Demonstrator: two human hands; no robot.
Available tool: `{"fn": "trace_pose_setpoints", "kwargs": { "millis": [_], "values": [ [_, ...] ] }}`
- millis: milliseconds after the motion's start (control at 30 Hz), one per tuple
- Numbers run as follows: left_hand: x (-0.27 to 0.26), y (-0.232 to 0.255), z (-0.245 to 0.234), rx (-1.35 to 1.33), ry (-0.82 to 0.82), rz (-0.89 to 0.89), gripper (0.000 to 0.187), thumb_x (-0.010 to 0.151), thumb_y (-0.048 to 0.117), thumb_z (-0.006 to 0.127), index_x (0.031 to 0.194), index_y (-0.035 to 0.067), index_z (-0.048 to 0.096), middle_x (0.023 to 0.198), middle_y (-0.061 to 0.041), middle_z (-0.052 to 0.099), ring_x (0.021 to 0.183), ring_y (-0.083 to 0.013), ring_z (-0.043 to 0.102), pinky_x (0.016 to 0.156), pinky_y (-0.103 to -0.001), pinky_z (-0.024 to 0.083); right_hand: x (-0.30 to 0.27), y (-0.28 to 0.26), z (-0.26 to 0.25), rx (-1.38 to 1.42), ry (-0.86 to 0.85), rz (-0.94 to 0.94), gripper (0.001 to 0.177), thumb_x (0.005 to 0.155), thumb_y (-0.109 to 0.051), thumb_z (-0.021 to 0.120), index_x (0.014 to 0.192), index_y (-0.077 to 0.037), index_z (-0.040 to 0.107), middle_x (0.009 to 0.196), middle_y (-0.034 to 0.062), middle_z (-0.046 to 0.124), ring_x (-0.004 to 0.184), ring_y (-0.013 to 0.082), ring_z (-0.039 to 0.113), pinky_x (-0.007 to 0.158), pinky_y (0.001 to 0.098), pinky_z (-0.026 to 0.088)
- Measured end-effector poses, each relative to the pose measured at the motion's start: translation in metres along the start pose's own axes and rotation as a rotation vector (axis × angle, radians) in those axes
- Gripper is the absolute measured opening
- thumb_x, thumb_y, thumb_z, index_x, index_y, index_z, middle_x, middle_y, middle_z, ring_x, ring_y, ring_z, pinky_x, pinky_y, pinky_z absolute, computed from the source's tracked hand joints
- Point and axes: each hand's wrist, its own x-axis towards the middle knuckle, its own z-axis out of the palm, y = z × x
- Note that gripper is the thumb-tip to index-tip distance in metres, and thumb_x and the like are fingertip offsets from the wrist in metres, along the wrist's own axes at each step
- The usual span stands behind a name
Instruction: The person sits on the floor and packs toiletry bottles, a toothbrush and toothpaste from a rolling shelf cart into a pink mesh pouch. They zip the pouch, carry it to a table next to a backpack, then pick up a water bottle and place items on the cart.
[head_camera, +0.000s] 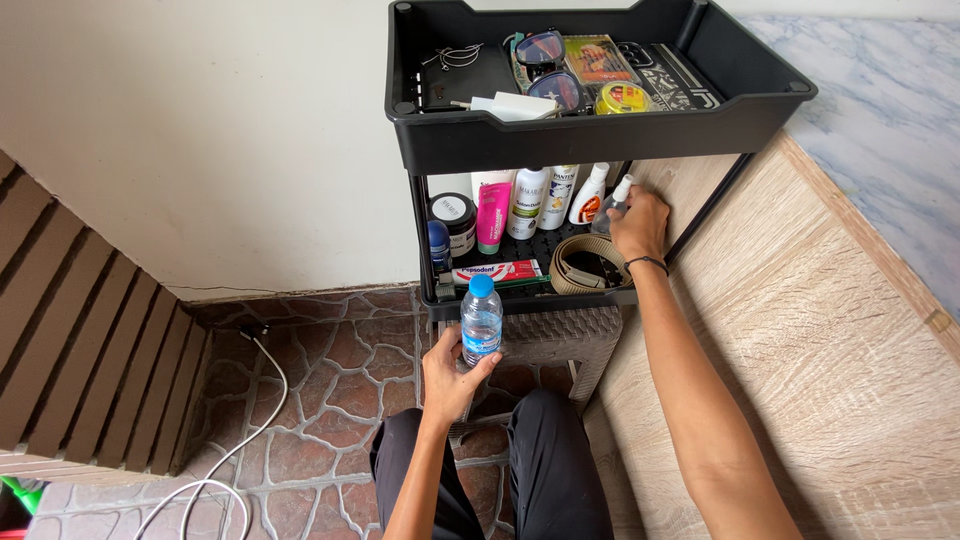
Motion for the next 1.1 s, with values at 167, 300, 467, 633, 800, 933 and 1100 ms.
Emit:
{"fn": "trace_pose_setpoints", "kwargs": {
  "millis": [167, 300, 467, 633, 800, 933, 1100],
  "values": [
    [0.0, 0.001, 0.0, 0.006, 0.003, 0.009, 0.056, 0.08, 0.034, 0.085, 0.115, -0.006, 0.067, 0.103, -0.013, 0.076, 0.098, -0.0172, 0.073, 0.09, -0.035, 0.057, -0.001, 0.001, 0.001, 0.007, 0.001, 0.026, 0.038, 0.084, -0.002, 0.08, 0.119, 0.004, 0.067, 0.112, 0.0202, 0.073, 0.099, 0.0351, 0.073, 0.081, 0.0423, 0.06],
    [0.0, 0.002, 0.0, 0.045, 0.015, 0.0, 0.057, 0.079, 0.035, 0.085, 0.114, -0.006, 0.067, 0.103, -0.013, 0.076, 0.098, -0.0174, 0.073, 0.09, -0.036, 0.058, -0.002, 0.005, 0.003, 0.055, 0.061, -0.018, 0.051, 0.083, -0.003, 0.082, 0.127, 0.007, 0.059, 0.117, 0.0241, 0.07, 0.1, 0.0332, 0.073, 0.085, 0.0395, 0.06],
    [0.0, 0.002, 0.0, 0.032, 0.01, -0.008, 0.058, 0.079, 0.035, 0.086, 0.115, -0.007, 0.067, 0.102, -0.014, 0.075, 0.097, -0.0185, 0.072, 0.09, -0.037, 0.058, -0.024, 0.0, -0.002, 0.083, 0.212, -0.207, 0.049, 0.082, -0.005, 0.082, 0.125, 0.004, 0.063, 0.12, 0.0234, 0.069, 0.105, 0.0336, 0.07, 0.092, 0.0463, 0.057],
    [0.0, -0.002, 0.002, 0.008, 0.016, 0.016, 0.059, 0.08, 0.035, 0.085, 0.116, -0.007, 0.066, 0.103, -0.014, 0.075, 0.099, -0.0181, 0.073, 0.093, -0.036, 0.058, -0.056, -0.03, -0.011, -0.052, -0.203, -0.184, 0.044, 0.083, -0.036, 0.084, 0.116, -0.011, 0.073, 0.112, 0.0148, 0.071, 0.101, 0.0337, 0.068, 0.091, 0.0554, 0.051],
    [0.0, -0.001, 0.003, 0.016, 0.03, 0.045, 0.058, 0.08, 0.032, 0.086, 0.117, -0.008, 0.066, 0.104, -0.015, 0.075, 0.099, -0.0186, 0.072, 0.094, -0.037, 0.058, -0.088, -0.051, -0.013, -0.159, -0.259, -0.366, 0.037, 0.074, -0.037, 0.087, 0.101, -0.014, 0.077, 0.103, 0.0131, 0.073, 0.098, 0.0344, 0.067, 0.09, 0.0539, 0.049],
    [0.0, 0.006, 0.005, 0.015, 0.04, 0.025, 0.057, 0.078, 0.03, 0.086, 0.116, -0.007, 0.066, 0.103, -0.014, 0.076, 0.097, -0.0174, 0.073, 0.089, -0.035, 0.059, -0.099, -0.049, -0.015, 0.099, -0.103, -0.458, 0.022, 0.086, -0.022, 0.079, 0.103, -0.009, 0.073, 0.1, 0.0077, 0.073, 0.098, 0.0285, 0.069, 0.091, 0.0441, 0.052],
    [0.004, 0.011, 0.009, 0.096, 0.08, 0.036, 0.056, 0.075, 0.027, 0.088, 0.115, -0.005, 0.067, 0.1, -0.014, 0.076, 0.093, -0.0181, 0.075, 0.086, -0.034, 0.059, -0.094, -0.043, -0.013, 0.26, -0.01, -0.573, 0.013, 0.089, -0.009, 0.076, 0.101, -0.005, 0.072, 0.1, 0.0083, 0.074, 0.097, 0.0279, 0.069, 0.09, 0.0407, 0.053]
  ]
}}
